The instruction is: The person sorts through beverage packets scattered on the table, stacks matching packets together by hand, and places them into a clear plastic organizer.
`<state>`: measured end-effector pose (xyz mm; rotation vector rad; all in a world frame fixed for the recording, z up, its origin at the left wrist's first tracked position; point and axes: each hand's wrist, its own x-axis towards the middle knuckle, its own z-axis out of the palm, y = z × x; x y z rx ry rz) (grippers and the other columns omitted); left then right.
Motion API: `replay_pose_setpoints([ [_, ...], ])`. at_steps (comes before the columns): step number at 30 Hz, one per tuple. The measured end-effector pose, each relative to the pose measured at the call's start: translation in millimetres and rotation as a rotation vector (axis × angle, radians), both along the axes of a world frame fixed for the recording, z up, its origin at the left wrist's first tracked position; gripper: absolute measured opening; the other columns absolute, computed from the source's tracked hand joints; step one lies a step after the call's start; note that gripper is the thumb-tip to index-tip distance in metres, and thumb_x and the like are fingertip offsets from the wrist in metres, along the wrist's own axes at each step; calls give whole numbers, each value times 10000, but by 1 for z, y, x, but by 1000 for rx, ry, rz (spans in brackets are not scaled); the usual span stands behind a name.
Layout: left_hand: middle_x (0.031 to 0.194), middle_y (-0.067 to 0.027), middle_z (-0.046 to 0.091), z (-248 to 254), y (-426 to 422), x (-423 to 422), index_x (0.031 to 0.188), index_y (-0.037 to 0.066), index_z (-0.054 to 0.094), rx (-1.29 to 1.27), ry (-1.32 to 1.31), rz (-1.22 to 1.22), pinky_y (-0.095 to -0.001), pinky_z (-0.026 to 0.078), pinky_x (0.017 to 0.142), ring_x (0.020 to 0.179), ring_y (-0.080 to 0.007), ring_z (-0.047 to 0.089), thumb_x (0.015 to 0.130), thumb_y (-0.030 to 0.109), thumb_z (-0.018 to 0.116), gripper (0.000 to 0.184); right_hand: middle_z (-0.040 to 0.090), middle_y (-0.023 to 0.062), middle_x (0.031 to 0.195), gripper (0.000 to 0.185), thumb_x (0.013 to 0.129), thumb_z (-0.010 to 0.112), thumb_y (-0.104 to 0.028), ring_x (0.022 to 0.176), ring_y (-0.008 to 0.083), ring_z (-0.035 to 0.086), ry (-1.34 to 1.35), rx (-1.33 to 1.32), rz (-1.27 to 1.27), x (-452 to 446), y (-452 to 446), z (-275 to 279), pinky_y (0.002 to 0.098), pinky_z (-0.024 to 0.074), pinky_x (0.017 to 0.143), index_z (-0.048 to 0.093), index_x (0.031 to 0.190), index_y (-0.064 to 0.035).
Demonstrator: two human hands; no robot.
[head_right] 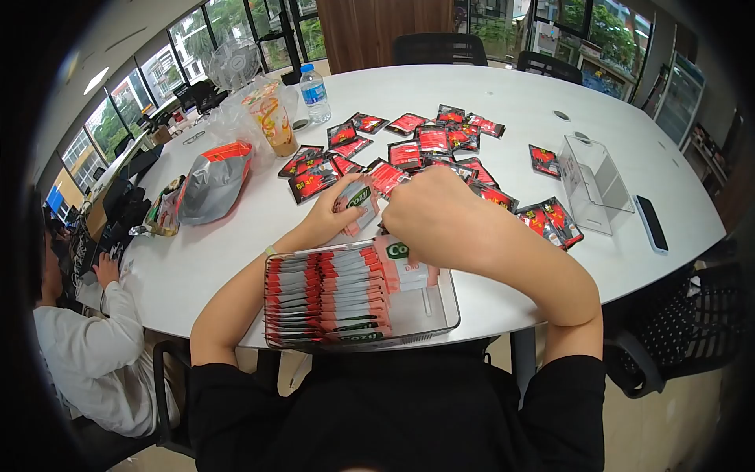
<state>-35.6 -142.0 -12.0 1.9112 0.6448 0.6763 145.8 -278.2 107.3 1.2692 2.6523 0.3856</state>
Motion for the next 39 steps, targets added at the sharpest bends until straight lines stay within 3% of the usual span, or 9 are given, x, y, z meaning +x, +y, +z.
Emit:
replay_pose_setpoints([
  [5, 843, -29, 546, -3, 1, 1, 1240, 35, 383, 80, -51, 3, -189, 415, 536, 678, -39, 486, 791, 86, 593, 499, 571, 84, 569, 317, 558, 773, -276, 589, 248, 590, -22, 77, 48, -4, -2, -17, 344, 424, 604, 591, 599, -20],
  [11, 785, -13, 572, 0, 0, 0, 1249, 44, 400, 4, -17, -18, -186, 430, 509, 616, -44, 543, 826, 101, 585, 465, 585, 84, 618, 422, 567, 777, -347, 637, 264, 596, 166, -151, -76, 10, 25, 2, 362, 421, 614, 570, 751, -28],
  [14, 737, -7, 575, -2, 3, 1, 1238, 48, 423, 15, -18, -42, -181, 425, 487, 585, -44, 558, 842, 121, 586, 434, 609, 135, 769, 422, 630, 755, -299, 744, 290, 588, 650, -174, -4, 23, 58, -9, 366, 452, 667, 572, 871, -5],
  [18, 726, -14, 575, 1, -1, 2, 1217, 40, 439, 10, -26, -24, -180, 420, 482, 583, -43, 555, 839, 142, 602, 425, 634, 125, 823, 440, 669, 729, -248, 796, 283, 612, 702, 183, 252, 24, 98, -58, 372, 476, 714, 585, 1018, -22],
  [21, 756, -29, 587, -3, 3, 2, 1207, 25, 438, 77, 5, -67, -182, 420, 474, 567, -50, 552, 834, 155, 609, 430, 638, 114, 748, 394, 696, 706, -213, 721, 267, 627, 632, -23, 97, 21, 105, -72, 364, 484, 669, 585, 1029, -42],
  [26, 798, -37, 582, -4, 1, 1, 1202, 20, 434, 187, 19, -50, -184, 409, 471, 520, -49, 495, 812, 95, 572, 420, 622, 134, 673, 149, 709, 626, -168, 661, 300, 611, 477, 171, -30, 36, 102, -50, 399, 474, 615, 641, 773, -34],
  [30, 780, -32, 571, -12, 8, 1, 1213, 25, 427, 172, -35, -71, -191, 414, 487, 502, -52, 472, 798, 63, 546, 433, 607, 121, 627, 137, 708, 641, -147, 569, 241, 591, 562, 252, -26, 51, 70, 1, 356, 453, 538, 636, 770, -25],
  [35, 882, -38, 585, -8, 6, 0, 1224, 36, 427, 127, 12, -28, -197, 419, 512, 603, -45, 498, 799, 30, 516, 434, 534, 61, 518, 125, 697, 685, -124, 450, 105, 425, 739, -302, 171, 50, 27, 27, 241, 349, 439, 619, 689, -19],
  [39, 954, -40, 592, -9, 6, 3, 1222, 39, 430, 169, -77, -58, -197, 437, 576, 712, -48, 523, 798, 13, 505, 431, 548, 80, 537, 129, 669, 655, -135, 485, 187, 549, 255, -315, 49, 24, 12, 13, 302, 421, 467, 612, 663, -13],
])
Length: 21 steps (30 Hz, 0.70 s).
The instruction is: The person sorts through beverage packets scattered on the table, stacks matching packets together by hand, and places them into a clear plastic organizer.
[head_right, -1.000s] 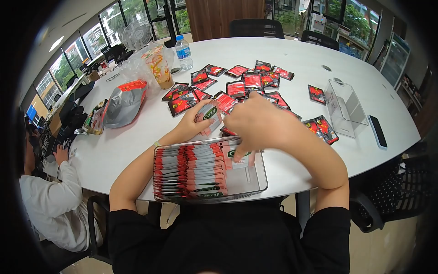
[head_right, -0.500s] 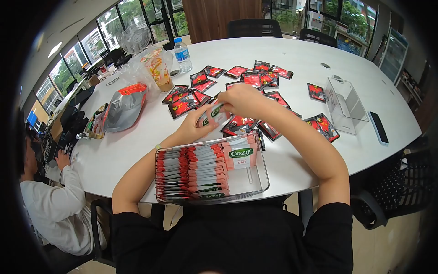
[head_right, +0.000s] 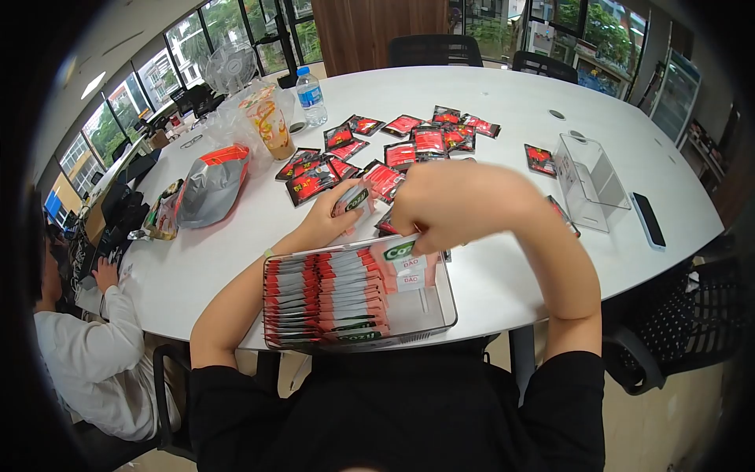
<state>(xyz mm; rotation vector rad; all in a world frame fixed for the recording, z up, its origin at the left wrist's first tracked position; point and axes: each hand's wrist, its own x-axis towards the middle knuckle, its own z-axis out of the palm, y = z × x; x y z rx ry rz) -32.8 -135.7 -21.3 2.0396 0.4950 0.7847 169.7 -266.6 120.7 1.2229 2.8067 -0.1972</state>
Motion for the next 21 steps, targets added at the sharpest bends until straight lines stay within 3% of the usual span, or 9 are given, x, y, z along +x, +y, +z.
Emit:
replay_pose_setpoints([
  [1, 978, -46, 594, 2, -1, -1, 1222, 37, 431, -47, 52, 12, -201, 443, 622, 757, -55, 529, 799, 14, 507, 431, 580, 86, 589, 120, 646, 644, -140, 544, 230, 601, -139, 241, 56, -4, -5, -8, 333, 458, 497, 620, 656, -23],
  [5, 1013, -53, 594, 1, 1, -1, 1218, 31, 435, -62, 46, -3, -212, 449, 714, 860, -71, 529, 801, 19, 523, 426, 550, 83, 534, 204, 581, 711, -196, 552, 233, 591, -226, 407, -70, -25, -13, -28, 356, 423, 484, 596, 561, -29],
  [9, 972, -38, 586, 3, -3, -1, 1211, 32, 443, -80, 38, 10, -212, 449, 713, 859, -70, 524, 800, 25, 541, 422, 558, 81, 552, 271, 586, 740, -265, 574, 234, 597, -312, 387, -100, -29, -18, -26, 351, 424, 495, 602, 608, -32],
  [12, 914, -29, 582, -1, 1, -3, 1191, 30, 455, 71, 13, 26, -204, 456, 652, 788, -57, 530, 813, 47, 559, 393, 576, 87, 601, 373, 580, 757, -348, 610, 254, 601, -209, 370, -99, -21, -12, -21, 352, 434, 534, 598, 689, -28],
  [15, 849, -23, 586, 3, -1, -5, 1166, 32, 472, -113, 36, -28, -188, 447, 562, 676, -40, 523, 824, 102, 595, 370, 598, 118, 708, 437, 622, 747, -363, 692, 288, 603, 114, 246, -101, -10, 9, -12, 356, 452, 612, 567, 813, -14],
  [17, 673, 4, 530, 9, -4, -5, 1140, 23, 508, -268, 34, 32, -187, 408, 475, 552, -44, 510, 809, 163, 632, 380, 601, 127, 734, 431, 641, 739, -352, 721, 282, 604, 255, 295, -76, -7, 31, -19, 361, 453, 621, 565, 836, -9],
  [19, 709, -3, 547, 12, -8, -4, 1147, 33, 494, -241, 63, 26, -181, 400, 455, 553, -39, 508, 804, 179, 647, 403, 619, 145, 842, 391, 701, 708, -291, 836, 268, 605, 429, 348, -82, -8, 51, -32, 377, 467, 680, 583, 940, -8],
  [21, 746, -10, 564, 13, -8, -3, 1154, 43, 481, -212, 96, 22, -175, 391, 435, 554, -34, 506, 799, 195, 663, 427, 623, 146, 864, 392, 713, 698, -268, 826, 266, 612, 464, 404, -13, -4, 78, -64, 371, 476, 689, 583, 985, -10],
])
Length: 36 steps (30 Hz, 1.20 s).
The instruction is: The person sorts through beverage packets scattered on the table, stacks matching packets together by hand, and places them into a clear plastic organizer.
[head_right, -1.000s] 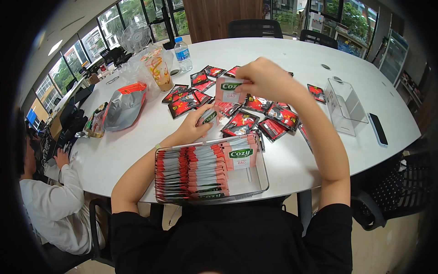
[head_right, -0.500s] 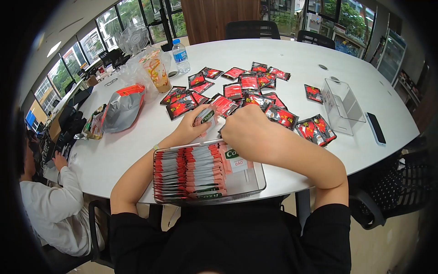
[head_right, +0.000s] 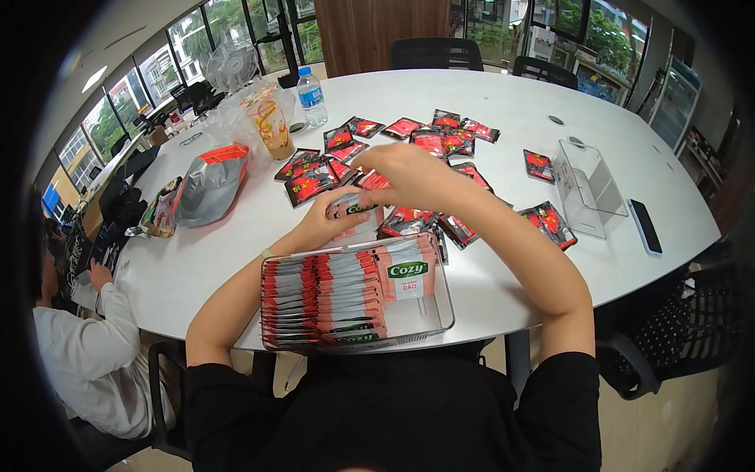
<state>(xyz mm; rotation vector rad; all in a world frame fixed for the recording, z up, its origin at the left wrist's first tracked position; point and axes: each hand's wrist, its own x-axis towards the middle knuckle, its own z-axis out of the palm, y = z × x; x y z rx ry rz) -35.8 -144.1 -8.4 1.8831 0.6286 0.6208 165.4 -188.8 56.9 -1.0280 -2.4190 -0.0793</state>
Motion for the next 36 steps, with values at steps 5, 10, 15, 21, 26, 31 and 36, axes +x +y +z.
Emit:
replay_pose_setpoints([
  [5, 768, -17, 568, -8, 5, 1, 1186, 42, 456, 210, -12, -41, -175, 361, 389, 510, -41, 512, 805, 176, 628, 439, 638, 120, 702, 236, 726, 667, -155, 654, 235, 633, 24, -108, -3, 3, 12, -10, 327, 501, 641, 636, 896, 6],
  [10, 657, -2, 500, -19, 11, 0, 1194, 29, 448, 130, -94, -6, -208, 365, 454, 488, -51, 454, 838, 178, 561, 403, 634, 131, 669, 123, 734, 648, -136, 608, 233, 626, 70, -54, -181, 20, -20, 44, 305, 490, 597, 658, 781, -23],
  [15, 775, -3, 566, -2, 0, 0, 1204, 37, 448, 122, -66, 71, -166, 382, 560, 630, -9, 462, 856, 118, 517, 365, 614, 50, 575, 57, 724, 683, -69, 514, 99, 598, 250, -292, 12, 29, -75, 89, 225, 449, 460, 650, 739, -24],
  [21, 730, 17, 551, -5, 1, 1, 1167, 36, 485, 60, -17, 102, -164, 360, 546, 630, -1, 433, 893, 180, 527, 313, 574, 84, 547, 44, 623, 636, -59, 549, 225, 607, -495, -22, 41, -5, -97, 54, 303, 462, 485, 612, 616, -23],
  [26, 599, -2, 547, -18, 11, 4, 1127, 24, 540, 251, -129, 69, -187, 346, 421, 490, -31, 490, 887, 196, 535, 296, 557, 101, 555, 152, 650, 675, -158, 530, 269, 576, -692, -98, -112, -26, -96, 32, 340, 438, 483, 592, 635, -31],
  [31, 646, 3, 558, -13, 7, 2, 1107, 33, 571, 220, -83, 67, -186, 358, 453, 543, -29, 503, 867, 187, 573, 285, 567, 103, 567, 210, 659, 695, -220, 568, 280, 592, -646, -117, -142, -18, -90, 52, 362, 451, 532, 602, 673, -32],
  [36, 661, 14, 547, -3, -4, 4, 1076, 45, 601, 235, -87, 16, -186, 360, 445, 535, -40, 515, 846, 175, 606, 264, 633, 80, 756, 249, 679, 686, -213, 734, 259, 622, -225, 23, -130, -9, -45, 35, 363, 484, 636, 623, 865, -60],
])
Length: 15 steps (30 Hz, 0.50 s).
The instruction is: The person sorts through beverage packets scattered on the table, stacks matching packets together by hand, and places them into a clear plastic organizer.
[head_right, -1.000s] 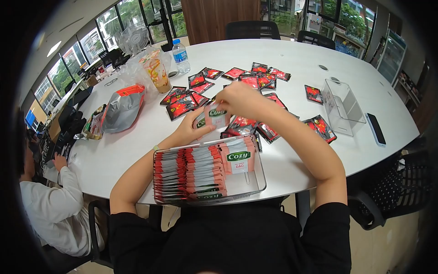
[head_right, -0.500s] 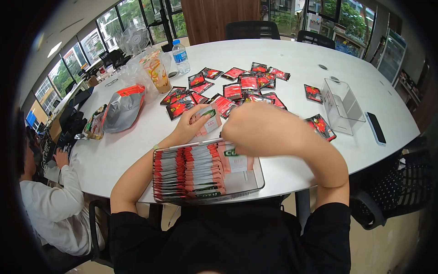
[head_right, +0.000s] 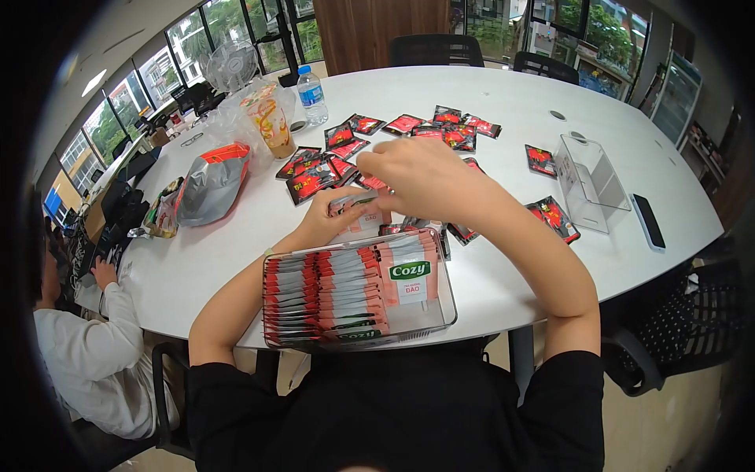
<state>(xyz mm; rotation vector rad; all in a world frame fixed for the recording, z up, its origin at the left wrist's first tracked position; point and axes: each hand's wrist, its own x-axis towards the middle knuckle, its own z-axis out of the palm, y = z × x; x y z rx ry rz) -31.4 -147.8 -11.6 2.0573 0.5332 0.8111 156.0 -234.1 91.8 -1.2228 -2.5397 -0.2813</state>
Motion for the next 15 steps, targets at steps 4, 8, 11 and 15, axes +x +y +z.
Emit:
replay_pose_setpoints([
  [4, 649, 21, 539, -12, 8, 2, 1040, 38, 604, 18, -41, -35, -174, 342, 430, 523, -21, 488, 834, 177, 619, 249, 608, 75, 668, 192, 691, 677, -208, 644, 260, 600, 97, 83, 96, 1, 32, -33, 364, 457, 577, 613, 796, -61],
  [8, 638, 31, 535, -8, 9, -5, 1105, 36, 544, 19, 89, 11, -175, 323, 423, 515, 2, 456, 846, 150, 576, 284, 597, 72, 623, 132, 705, 663, -177, 617, 250, 598, 5, 51, 6, 10, 41, -33, 359, 456, 567, 610, 759, -68],
  [11, 630, 33, 532, -10, 11, -6, 1167, 35, 494, -43, 70, 6, -177, 309, 418, 504, 9, 441, 864, 129, 531, 320, 614, 87, 640, 86, 744, 620, -147, 630, 253, 615, 57, 78, -102, 22, 25, -1, 360, 468, 567, 621, 753, -61],
  [15, 624, 28, 528, -5, 4, -2, 1174, 40, 489, -101, 23, 12, -173, 304, 424, 502, 4, 441, 877, 137, 516, 314, 595, 72, 584, 101, 708, 679, -125, 488, 203, 563, 270, -47, 18, 36, -21, 46, 286, 431, 479, 615, 725, -48],
])
